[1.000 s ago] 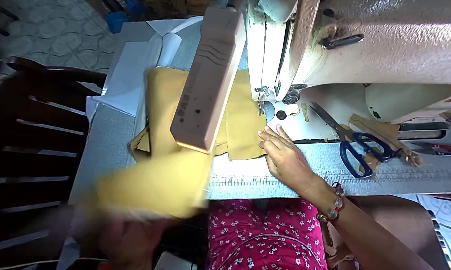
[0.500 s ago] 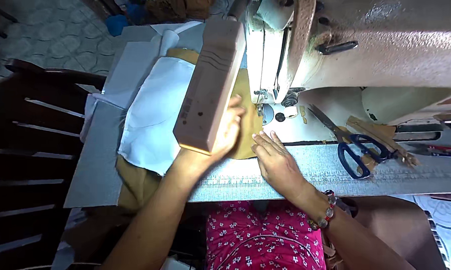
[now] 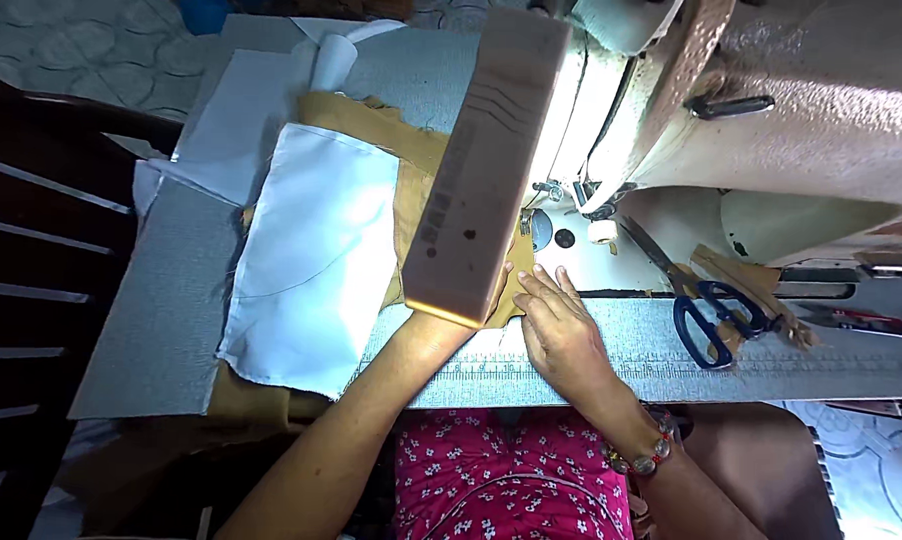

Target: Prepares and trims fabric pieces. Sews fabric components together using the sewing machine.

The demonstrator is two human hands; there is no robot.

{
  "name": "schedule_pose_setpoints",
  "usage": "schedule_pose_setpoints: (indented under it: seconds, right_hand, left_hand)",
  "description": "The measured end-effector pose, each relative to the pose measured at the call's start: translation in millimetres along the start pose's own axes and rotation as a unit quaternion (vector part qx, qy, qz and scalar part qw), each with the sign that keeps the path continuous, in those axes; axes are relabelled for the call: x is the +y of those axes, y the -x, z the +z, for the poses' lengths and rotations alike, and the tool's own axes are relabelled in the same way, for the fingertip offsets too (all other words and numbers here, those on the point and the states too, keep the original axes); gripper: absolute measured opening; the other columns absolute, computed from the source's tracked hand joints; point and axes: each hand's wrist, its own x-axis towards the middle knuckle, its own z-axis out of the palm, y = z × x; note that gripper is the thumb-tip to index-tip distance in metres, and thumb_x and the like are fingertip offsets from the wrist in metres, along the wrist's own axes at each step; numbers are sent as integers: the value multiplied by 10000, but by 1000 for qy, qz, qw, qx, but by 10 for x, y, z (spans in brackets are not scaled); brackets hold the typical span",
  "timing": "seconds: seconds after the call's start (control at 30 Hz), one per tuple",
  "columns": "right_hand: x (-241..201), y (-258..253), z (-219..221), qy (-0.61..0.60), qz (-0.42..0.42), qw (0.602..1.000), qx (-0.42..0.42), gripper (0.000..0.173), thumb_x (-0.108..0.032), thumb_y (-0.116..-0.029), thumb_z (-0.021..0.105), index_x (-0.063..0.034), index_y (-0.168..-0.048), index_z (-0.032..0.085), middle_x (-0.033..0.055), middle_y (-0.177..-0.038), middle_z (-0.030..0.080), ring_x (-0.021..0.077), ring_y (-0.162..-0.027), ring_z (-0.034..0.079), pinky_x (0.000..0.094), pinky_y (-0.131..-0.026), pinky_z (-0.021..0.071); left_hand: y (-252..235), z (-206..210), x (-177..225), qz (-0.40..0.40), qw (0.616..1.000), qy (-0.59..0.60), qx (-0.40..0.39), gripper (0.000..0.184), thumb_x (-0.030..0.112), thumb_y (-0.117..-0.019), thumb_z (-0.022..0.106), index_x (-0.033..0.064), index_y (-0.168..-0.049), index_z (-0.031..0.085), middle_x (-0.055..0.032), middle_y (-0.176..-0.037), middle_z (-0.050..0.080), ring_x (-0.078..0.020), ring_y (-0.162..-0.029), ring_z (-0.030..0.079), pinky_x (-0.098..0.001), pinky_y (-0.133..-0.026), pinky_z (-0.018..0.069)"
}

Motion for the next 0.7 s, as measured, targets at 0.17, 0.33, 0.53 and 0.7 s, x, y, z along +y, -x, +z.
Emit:
schedule_pose_setpoints:
  seconds: [0.17, 0.33, 0.53, 0.7]
  right_hand:
    - [11, 13, -34, -24, 7, 1000, -2, 221, -35, -940, 553, 4, -1006, 761, 163, -1216, 735, 351, -1260, 644, 511, -1121, 455]
    - [33, -37, -116, -158, 72, 985, 19, 193, -62, -942, 591, 12, -996, 761, 145, -1124, 759, 297, -1226, 669, 492, -1137, 448]
    - [186, -196, -330, -118, 103, 988, 0, 245, -10, -961, 538, 25, -1109, 730, 159, -1149, 742, 265, -1108, 706, 385, -992, 542]
    - [284, -258, -285, 6, 33, 996, -87, 386, 39, -900, 577, -138, -1187, 766, 197, -1186, 682, 413, -1083, 639, 547, -873, 508]
  left_hand:
    - [96, -33, -137, 36, 999, 1, -41, 489, 390, -1079, 409, 148, -1466, 585, -47, -1605, 448, -390, -1533, 285, -753, -1164, 117]
    - [193, -75, -90, 140, 988, 30, -65, 774, 568, -933, 565, 61, -1514, 501, -115, -1547, 513, -344, -1499, 379, -720, -1188, 143]
    - [333, -212, -335, -32, 979, 202, 28, 205, 75, -1016, 554, 3, -1131, 708, -113, -963, 717, -133, -830, 668, -347, -772, 557]
    - [143, -273, -144, 13, 976, 207, 70, 280, 210, -1079, 505, 31, -1158, 706, -48, -1020, 733, -20, -910, 663, -228, -842, 527]
